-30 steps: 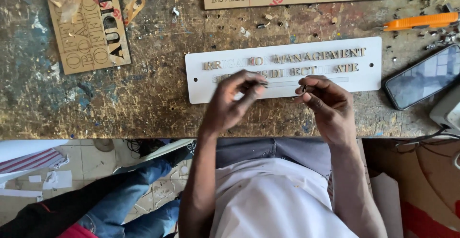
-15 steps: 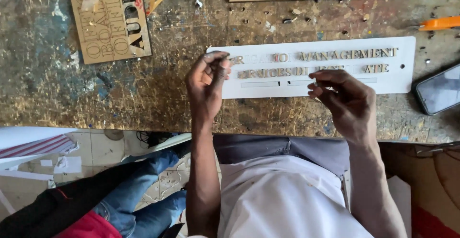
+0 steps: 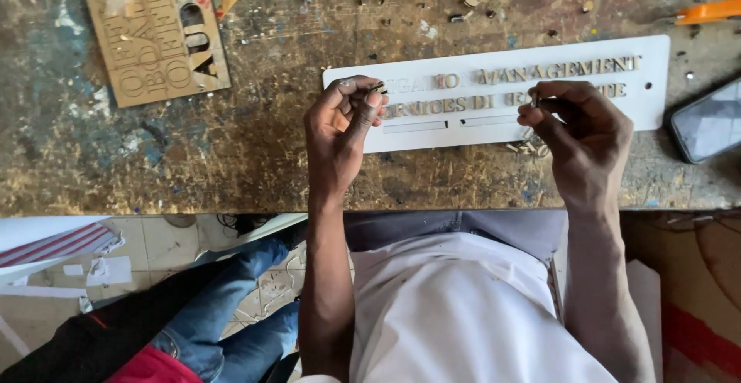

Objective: Assembling a signboard by placing metal letters into a template and applying adhesive from a squeeze bottle.

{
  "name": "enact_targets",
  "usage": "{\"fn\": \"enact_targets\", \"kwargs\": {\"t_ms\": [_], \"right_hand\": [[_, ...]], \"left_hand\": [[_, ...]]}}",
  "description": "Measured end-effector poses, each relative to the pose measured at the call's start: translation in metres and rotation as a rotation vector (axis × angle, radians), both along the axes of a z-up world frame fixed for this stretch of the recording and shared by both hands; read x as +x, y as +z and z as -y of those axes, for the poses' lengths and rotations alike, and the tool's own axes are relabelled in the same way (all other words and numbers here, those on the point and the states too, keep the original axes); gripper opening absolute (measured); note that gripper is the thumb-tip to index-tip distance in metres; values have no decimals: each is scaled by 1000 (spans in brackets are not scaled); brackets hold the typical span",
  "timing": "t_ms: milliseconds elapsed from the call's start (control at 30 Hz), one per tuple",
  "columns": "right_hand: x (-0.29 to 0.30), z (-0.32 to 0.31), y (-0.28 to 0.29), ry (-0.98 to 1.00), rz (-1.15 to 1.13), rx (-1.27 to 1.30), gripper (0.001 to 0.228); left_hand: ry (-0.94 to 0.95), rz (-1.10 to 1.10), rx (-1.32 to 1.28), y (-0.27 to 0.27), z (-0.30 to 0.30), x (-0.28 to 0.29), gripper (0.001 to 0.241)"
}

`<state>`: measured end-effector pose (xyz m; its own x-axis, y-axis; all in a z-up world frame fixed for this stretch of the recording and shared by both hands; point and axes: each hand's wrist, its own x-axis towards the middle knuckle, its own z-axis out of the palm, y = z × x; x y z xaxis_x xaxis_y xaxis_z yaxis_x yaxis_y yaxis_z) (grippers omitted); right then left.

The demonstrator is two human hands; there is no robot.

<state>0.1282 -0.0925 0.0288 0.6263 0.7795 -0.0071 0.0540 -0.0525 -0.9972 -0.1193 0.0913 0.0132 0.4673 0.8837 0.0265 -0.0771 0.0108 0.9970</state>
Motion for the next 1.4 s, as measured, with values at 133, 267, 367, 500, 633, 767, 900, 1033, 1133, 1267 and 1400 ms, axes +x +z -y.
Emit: {"fn": "enact_targets", "kwargs": {"t_ms": [133, 267, 367, 500, 633, 767, 900, 1033, 1133, 1267, 1400], "right_hand": [[5, 13, -7, -24, 4, -31, 24], [14, 21, -14, -81, -120, 1, 26], [33, 22, -12, -122, -217, 113, 30], [65, 17, -14, -191, -296, 260, 28], [71, 19, -25, -282, -319, 217, 31], [67, 30, -38, -298, -363, 204, 37], [68, 57, -37, -411, -386, 202, 35], [79, 77, -59, -438, -354, 289, 29], [79, 77, -60, -425, -367, 300, 30], [76, 74, -58, -432, -276, 282, 35], [77, 79, -70, -436, -229, 268, 34]], "left_hand": [[-123, 105, -88, 8, -6, -1, 22], [-78, 129, -135, 4, -25, -7, 25], [-92, 84, -125, 10, -29, -5, 22], [-299, 76, -172, 24, -17, 5, 14], [-372, 87, -188, 22, -16, 12, 21], [-163, 192, -214, 10, -37, 21, 17], [26, 199, -291, -3, -47, 23, 24], [-56, 188, -317, -15, -45, 23, 18], [-64, 170, -319, -17, -40, 26, 20], [-78, 173, -312, -16, -32, 34, 20], [-104, 154, -294, -15, -26, 40, 21]]}}
